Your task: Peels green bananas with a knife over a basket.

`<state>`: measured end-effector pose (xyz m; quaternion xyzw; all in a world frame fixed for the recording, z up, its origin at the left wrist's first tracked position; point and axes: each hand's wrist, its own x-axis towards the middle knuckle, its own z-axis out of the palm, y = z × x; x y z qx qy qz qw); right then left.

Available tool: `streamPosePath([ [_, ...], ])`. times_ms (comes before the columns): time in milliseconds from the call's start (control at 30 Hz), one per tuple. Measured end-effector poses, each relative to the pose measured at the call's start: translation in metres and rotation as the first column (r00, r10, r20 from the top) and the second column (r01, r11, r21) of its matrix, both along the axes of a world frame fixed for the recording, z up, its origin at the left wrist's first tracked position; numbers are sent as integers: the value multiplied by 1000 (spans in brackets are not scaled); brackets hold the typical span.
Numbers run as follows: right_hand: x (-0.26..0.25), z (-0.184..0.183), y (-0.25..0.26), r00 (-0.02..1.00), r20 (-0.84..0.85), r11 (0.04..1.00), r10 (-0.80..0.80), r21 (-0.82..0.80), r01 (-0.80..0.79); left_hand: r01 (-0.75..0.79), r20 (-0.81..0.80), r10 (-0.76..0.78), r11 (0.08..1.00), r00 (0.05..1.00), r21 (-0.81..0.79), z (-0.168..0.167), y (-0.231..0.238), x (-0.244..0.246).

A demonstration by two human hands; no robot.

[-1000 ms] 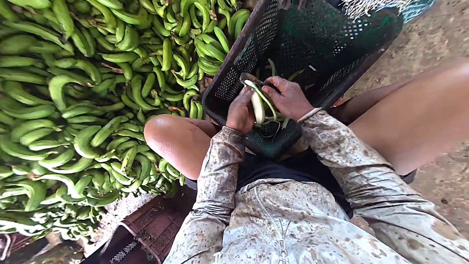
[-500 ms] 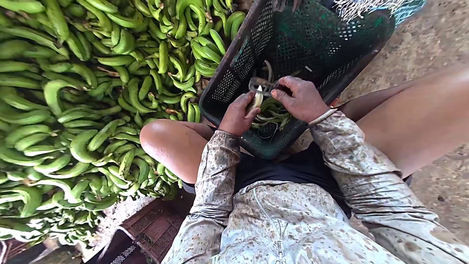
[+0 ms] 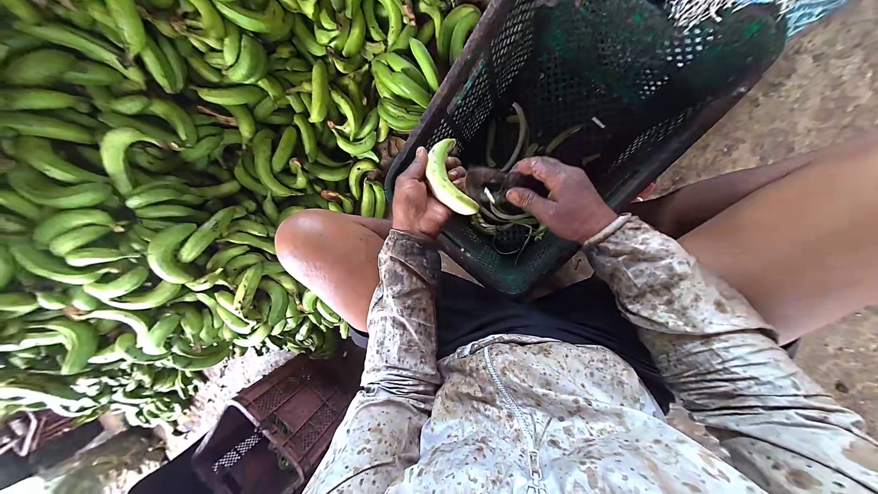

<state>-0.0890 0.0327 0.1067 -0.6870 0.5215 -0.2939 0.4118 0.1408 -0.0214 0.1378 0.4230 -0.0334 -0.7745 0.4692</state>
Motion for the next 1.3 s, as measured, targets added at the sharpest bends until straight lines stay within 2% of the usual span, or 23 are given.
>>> streamPosePath([
  [100,10,-6,5,995,-44,987,93,-124,-98,12,-156,2,996,988,84,2,-4,8],
  [233,17,-9,5,989,-84,963,124,-232,-140,129,-88,-120,985,989,110,6,0,3],
  [367,24,-10,5,993,-33,983,114,-142,-117,207,135,-227,967,964,146,8,10,-13],
  [433,27,-8,0,997,0,995,79,-65,-78,175,126,-190,977,974,123,3,18,-21],
  [533,24,-11,-7,999,18,999,-27,21,27,110,179,-117,993,977,48,0,24,-31],
  [600,14,-10,-17,989,2,981,-149,122,148,175,222,-169,985,960,-8,3,30,-33],
  [700,-8,-14,-35,934,-77,865,-349,357,353,308,92,-295,931,951,-197,8,33,-27],
  [767,-13,-21,-32,882,-61,781,-468,439,445,316,15,-324,911,946,-266,12,35,-19],
  [833,-9,-5,-24,847,-34,759,-530,426,492,338,129,-314,900,941,-276,24,40,-12],
  [900,-17,14,-31,782,38,730,-622,388,562,335,314,-229,876,922,-347,21,19,-29],
  [1000,-14,25,-23,575,250,609,-779,521,599,434,535,-160,788,830,-438,40,9,-50],
  [1067,-21,37,-26,396,376,546,-838,557,626,506,621,-94,679,778,-532,60,-15,-78],
  [1133,-25,43,-27,242,461,497,-854,585,641,536,623,-25,539,782,-651,81,-48,-111],
  [1233,-32,47,-27,129,532,466,-837,571,676,530,580,53,345,813,-775,115,-108,-181],
  [1300,-38,49,-28,130,556,468,-821,525,711,654,687,47,265,725,-708,137,-144,-219],
])
